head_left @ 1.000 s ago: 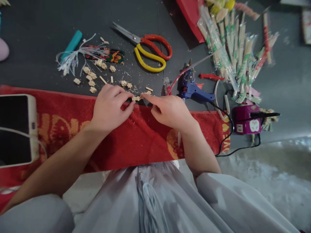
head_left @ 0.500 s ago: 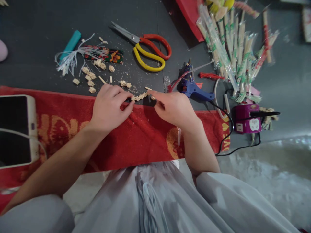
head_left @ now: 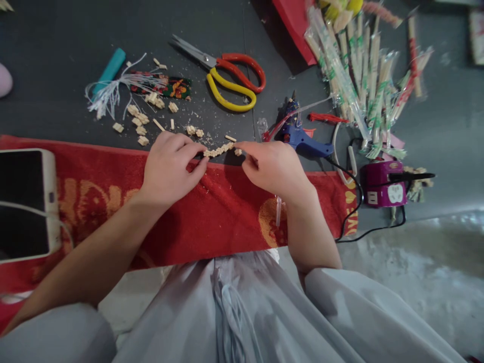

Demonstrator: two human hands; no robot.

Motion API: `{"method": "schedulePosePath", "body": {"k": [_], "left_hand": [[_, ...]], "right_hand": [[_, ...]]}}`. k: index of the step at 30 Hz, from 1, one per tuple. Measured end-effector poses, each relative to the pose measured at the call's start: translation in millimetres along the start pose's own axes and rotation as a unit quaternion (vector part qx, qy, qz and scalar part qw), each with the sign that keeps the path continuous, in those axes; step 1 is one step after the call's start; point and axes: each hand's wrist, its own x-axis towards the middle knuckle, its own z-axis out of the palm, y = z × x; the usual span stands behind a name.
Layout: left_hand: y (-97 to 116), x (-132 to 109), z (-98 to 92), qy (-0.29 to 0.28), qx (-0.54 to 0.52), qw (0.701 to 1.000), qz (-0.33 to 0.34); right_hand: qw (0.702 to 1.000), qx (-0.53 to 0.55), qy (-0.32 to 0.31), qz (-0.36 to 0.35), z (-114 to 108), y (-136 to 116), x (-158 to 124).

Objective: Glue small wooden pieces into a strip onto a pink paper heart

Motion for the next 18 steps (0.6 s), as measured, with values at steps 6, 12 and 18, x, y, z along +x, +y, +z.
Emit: {"method": "schedulePosePath", "body": {"k": [6, 12, 18], "left_hand": [[-0.5, -0.1, -0.1, 0.007, 0.006, 1.000, 0.015], [-0.5, -0.6, -0.1, 0.005, 0.009, 1.000, 0.009], [-2.0, -0.9, 0.9, 0.004, -0.001, 1.000, 0.004]], "right_hand": [[1.000, 0.005, 0.009, 0.007, 1.4, -0.5, -0.5], [1.000, 0.016, 0.009, 0.010, 1.6, 0.2, -0.2], [0.999, 0.028, 0.022, 0.005, 3.8, 2.3, 0.6]]}}
